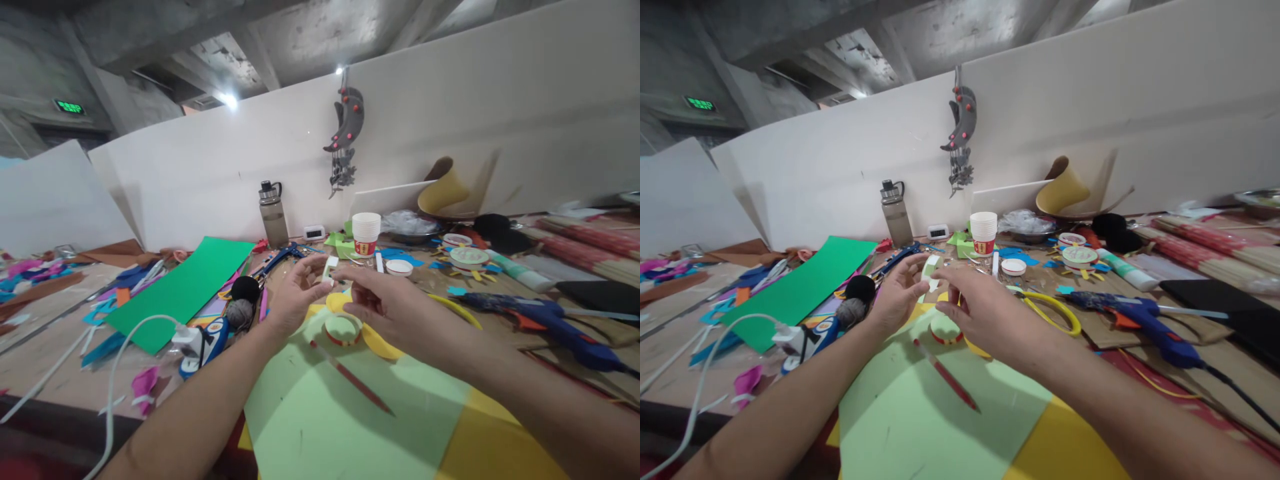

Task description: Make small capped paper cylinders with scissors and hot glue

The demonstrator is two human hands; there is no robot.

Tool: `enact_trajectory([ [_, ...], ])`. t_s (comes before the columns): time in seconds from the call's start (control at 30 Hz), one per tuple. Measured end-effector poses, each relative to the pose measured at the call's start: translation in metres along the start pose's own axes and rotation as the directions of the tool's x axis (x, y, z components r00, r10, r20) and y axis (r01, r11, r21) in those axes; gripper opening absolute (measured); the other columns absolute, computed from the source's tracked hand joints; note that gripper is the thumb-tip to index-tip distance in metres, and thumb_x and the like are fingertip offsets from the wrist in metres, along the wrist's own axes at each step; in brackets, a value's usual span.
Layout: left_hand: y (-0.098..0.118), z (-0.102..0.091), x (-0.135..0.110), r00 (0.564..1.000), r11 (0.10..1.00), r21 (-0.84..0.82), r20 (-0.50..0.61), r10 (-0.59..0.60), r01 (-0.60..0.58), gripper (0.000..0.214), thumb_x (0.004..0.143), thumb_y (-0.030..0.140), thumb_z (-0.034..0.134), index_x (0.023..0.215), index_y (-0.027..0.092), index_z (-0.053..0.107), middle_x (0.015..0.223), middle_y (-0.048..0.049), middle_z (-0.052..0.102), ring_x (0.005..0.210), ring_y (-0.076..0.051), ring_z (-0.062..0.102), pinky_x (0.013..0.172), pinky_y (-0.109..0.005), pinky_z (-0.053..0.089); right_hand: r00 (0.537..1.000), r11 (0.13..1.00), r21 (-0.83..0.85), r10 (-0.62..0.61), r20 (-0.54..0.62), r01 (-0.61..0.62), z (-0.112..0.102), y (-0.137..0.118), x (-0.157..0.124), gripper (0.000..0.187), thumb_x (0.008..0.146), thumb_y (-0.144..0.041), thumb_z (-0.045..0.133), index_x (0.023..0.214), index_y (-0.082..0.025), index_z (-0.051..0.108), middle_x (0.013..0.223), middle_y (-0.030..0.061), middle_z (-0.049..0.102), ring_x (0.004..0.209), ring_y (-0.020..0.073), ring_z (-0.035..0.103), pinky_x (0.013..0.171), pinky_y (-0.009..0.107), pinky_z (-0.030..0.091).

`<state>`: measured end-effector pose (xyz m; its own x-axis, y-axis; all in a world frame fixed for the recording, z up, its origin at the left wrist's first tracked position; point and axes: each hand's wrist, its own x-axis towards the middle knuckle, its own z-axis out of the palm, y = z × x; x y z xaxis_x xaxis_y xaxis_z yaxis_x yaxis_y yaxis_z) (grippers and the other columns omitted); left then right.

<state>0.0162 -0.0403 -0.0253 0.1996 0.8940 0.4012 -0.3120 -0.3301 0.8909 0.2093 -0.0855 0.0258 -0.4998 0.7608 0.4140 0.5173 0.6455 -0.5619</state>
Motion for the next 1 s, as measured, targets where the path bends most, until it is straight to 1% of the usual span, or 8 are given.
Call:
enact_trajectory([
  [0.1,0.0013,0.0008,-0.0005,1.0,1.0,0.014,0.009,0.001,-0.001,0.049,0.065,0.026,0.085,0.11,0.025,0.066,0.113,-0.0049,0.067,0.107,-0.02,0.06,0.093,-0.034,0.046,1.0,1.0,0.028,0.008,0.005,-0.008,0.001,-0.0014,-0.0011,0.026,0.088,-0.023,0.056,0.114,-0.023,0.061,0.077,-0.0004,0.063,0.064,0.013,0.055,0.059,0.025,0.041],
  [0.23,0.0047,0.0033,-0.0017,1.0,1.0,0.028,0.002,-0.004,0.003,0.049,0.063,0.025,0.086,0.108,0.024,0.068,0.112,-0.0048,0.066,0.106,-0.02,0.059,0.091,-0.031,0.046,1.0,0.999,0.037,0.023,0.017,-0.024,0.0013,-0.0014,0.0001,0.034,0.089,-0.025,0.057,0.122,-0.021,0.059,0.073,-0.0007,0.063,0.061,0.0133,0.054,0.057,0.026,0.041],
  [0.4,0.0065,0.0049,-0.0017,1.0,0.999,0.038,-0.02,-0.016,0.017,0.053,0.057,0.025,0.089,0.106,0.024,0.068,0.114,-0.0051,0.065,0.102,-0.019,0.059,0.087,-0.031,0.046,0.999,0.999,0.034,0.023,0.028,-0.024,0.0009,-0.0025,0.0011,0.031,0.087,-0.023,0.058,0.117,-0.022,0.064,0.071,-0.0005,0.064,0.06,0.0135,0.054,0.056,0.026,0.041],
  [0.47,0.0063,0.0049,-0.0015,1.0,0.999,0.043,-0.024,-0.019,0.02,0.053,0.057,0.024,0.089,0.106,0.023,0.069,0.113,-0.0055,0.065,0.102,-0.02,0.059,0.086,-0.031,0.047,0.999,0.999,0.031,0.027,0.029,-0.028,0.0009,-0.0024,0.001,0.033,0.087,-0.023,0.058,0.12,-0.022,0.063,0.072,-0.0004,0.065,0.06,0.0137,0.055,0.057,0.026,0.041],
  [0.63,0.0055,0.0037,-0.0017,1.0,0.999,0.051,-0.002,-0.008,0.008,0.051,0.061,0.023,0.087,0.108,0.025,0.068,0.113,-0.0048,0.065,0.104,-0.019,0.059,0.088,-0.03,0.047,1.0,0.999,0.032,0.016,0.024,-0.016,0.0008,-0.0021,0.0008,0.028,0.087,-0.023,0.058,0.114,-0.022,0.065,0.07,-0.0007,0.064,0.059,0.0132,0.054,0.056,0.025,0.041],
  [0.8,0.0058,0.0041,-0.0018,1.0,0.998,0.064,0.0,0.005,-0.005,0.051,0.061,0.022,0.087,0.109,0.024,0.068,0.113,-0.0051,0.065,0.107,-0.02,0.059,0.089,-0.031,0.047,0.999,0.999,0.03,0.045,0.016,-0.045,-0.0001,-0.0027,0.0004,0.037,0.088,-0.026,0.058,0.124,-0.019,0.061,0.069,-0.0009,0.062,0.06,0.0137,0.054,0.057,0.026,0.042],
  [0.9,0.0066,0.0055,-0.0021,1.0,0.998,0.058,-0.011,0.001,0.0,0.052,0.059,0.022,0.088,0.107,0.024,0.068,0.113,-0.0053,0.066,0.104,-0.02,0.06,0.089,-0.032,0.047,0.999,0.999,0.025,0.043,0.031,-0.044,0.0003,-0.0019,0.0005,0.036,0.089,-0.027,0.058,0.123,-0.02,0.061,0.069,-0.0008,0.062,0.06,0.0137,0.054,0.058,0.026,0.042],
  [1.0,0.0067,0.0067,-0.0028,1.0,0.999,0.051,0.005,0.001,-0.002,0.05,0.061,0.021,0.087,0.107,0.024,0.069,0.113,-0.0042,0.066,0.103,-0.019,0.061,0.091,-0.031,0.046,0.998,0.998,0.035,0.049,0.034,-0.05,0.0024,-0.0007,0.0016,0.036,0.088,-0.026,0.058,0.124,-0.02,0.061,0.072,-0.0005,0.063,0.061,0.0133,0.054,0.058,0.026,0.042],
])
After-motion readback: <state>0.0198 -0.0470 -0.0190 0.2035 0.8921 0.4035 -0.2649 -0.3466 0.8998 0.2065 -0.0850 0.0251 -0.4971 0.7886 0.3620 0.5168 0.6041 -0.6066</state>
